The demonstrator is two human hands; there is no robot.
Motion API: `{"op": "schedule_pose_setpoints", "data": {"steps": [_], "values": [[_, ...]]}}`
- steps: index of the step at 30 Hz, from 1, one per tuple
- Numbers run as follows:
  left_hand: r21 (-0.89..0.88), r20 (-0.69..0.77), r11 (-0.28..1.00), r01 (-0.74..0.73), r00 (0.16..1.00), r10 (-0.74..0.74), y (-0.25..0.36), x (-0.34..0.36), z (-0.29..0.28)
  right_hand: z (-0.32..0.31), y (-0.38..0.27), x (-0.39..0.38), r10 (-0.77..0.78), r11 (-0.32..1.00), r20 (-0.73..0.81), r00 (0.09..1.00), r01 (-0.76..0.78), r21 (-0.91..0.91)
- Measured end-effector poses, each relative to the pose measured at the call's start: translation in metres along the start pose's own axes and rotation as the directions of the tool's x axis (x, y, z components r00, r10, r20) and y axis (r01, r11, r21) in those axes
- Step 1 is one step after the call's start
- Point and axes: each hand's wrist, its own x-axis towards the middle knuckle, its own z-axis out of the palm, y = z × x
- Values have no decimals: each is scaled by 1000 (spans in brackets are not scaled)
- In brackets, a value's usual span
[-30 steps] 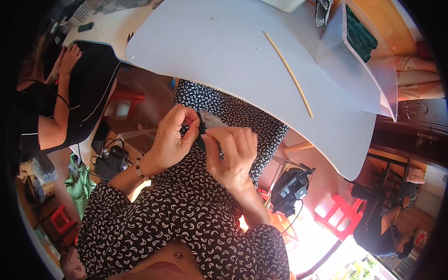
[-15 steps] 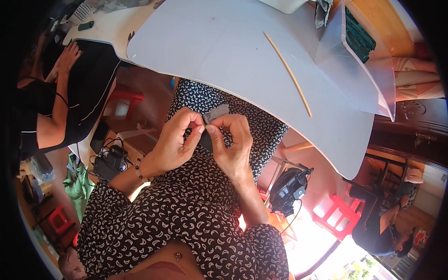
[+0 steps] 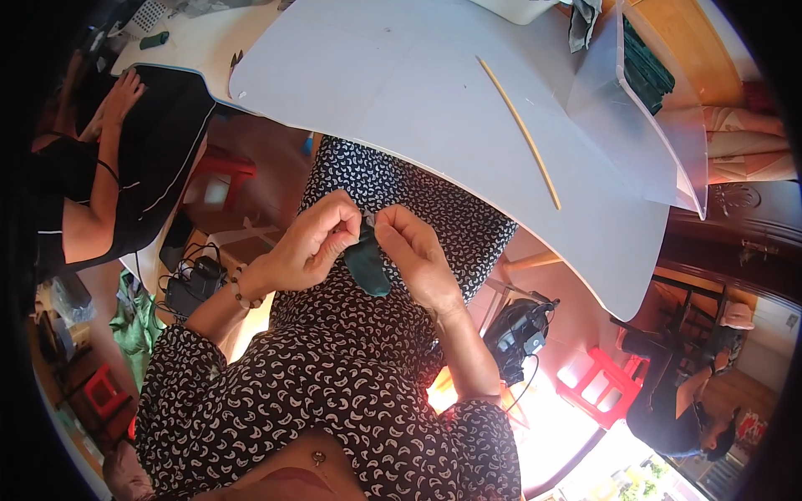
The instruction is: Applying finish to the edges of green leather pieces and folding them to create components for a larger item.
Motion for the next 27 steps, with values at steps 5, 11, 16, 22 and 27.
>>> {"op": "schedule_pose_setpoints", "data": {"steps": [5, 11, 16, 22, 27], "values": [[-147, -137, 985, 86, 985, -107, -4, -3, 14, 3, -11, 7, 65, 989, -122, 990, -80, -125], [104, -326, 975, 198, 933, -155, -3, -9, 32, 3, 1, 14, 40, 999, -99, 994, -36, 38], [-9, -267, 975, 222, 939, -216, 1, -8, 22, -7, 4, 15, 74, 995, -108, 991, -81, -59], [-562, 96, 692, 453, 867, -490, -3, -5, -1, -2, 3, 8, 26, 975, -25, 999, -31, -221], [-856, 179, 334, 394, 833, -524, -9, -10, 7, -1, 3, 11, -33, 973, 61, 998, 46, -228]]}}
